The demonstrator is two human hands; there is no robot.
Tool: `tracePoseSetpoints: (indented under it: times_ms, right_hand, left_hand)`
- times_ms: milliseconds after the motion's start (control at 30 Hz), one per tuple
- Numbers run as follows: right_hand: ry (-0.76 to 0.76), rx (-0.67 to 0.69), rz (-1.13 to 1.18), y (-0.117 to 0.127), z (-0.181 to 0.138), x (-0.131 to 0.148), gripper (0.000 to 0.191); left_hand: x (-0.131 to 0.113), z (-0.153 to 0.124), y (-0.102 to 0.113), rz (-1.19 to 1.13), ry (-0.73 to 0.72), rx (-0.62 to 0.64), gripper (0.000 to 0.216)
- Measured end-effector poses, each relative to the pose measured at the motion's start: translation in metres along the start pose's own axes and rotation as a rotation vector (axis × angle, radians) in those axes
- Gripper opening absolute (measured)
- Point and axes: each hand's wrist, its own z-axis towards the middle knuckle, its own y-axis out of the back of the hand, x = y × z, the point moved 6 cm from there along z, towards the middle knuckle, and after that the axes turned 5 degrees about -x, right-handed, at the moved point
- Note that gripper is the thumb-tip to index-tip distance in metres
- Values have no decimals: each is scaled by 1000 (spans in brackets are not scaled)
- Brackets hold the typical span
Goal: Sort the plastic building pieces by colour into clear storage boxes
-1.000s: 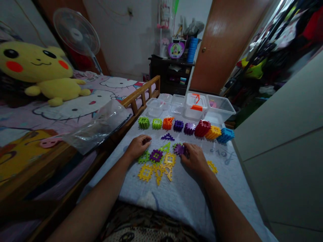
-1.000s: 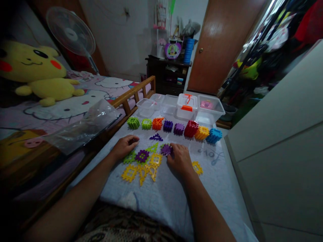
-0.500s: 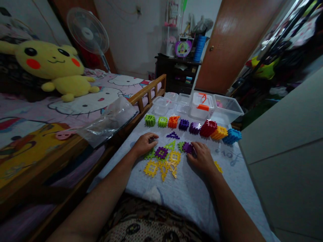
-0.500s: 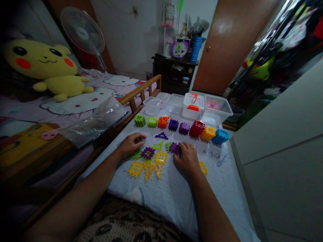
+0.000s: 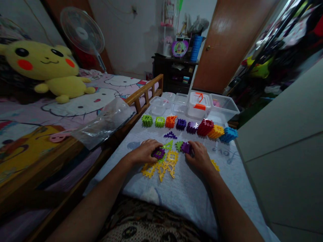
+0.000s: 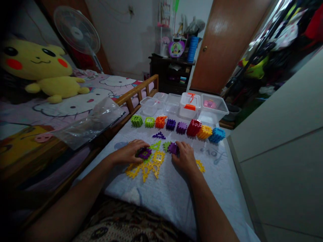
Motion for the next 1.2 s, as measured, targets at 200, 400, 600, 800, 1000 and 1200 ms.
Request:
tracePoseSetpoints:
  times_ms: [200,400,600,800,1000,1200]
  right_hand:
    - [-15,33,-51,-2,-2,-1,53]
    - [-23,36,-22,-1,0,-4,50]
    - [-38,-23,24,8,1,-6,46]
    - [-31,-51,50,10,1,-7,46]
    - [-39,-7,58,6,2,-4,45]
    - [-38,78,-37,-3,0,-1,46]
  left_hand:
    - [0,2,-1,71,24,8,56]
    - [-14,7,6,136,-36,-123,47]
    - [-13,15,-1,134,-4,-62,36]
    - [-8,13,2,76,18,-36,33]
    - [-4,6,-1,62,-18,64,56]
    - [-4,6,-1,100,-9,51,50]
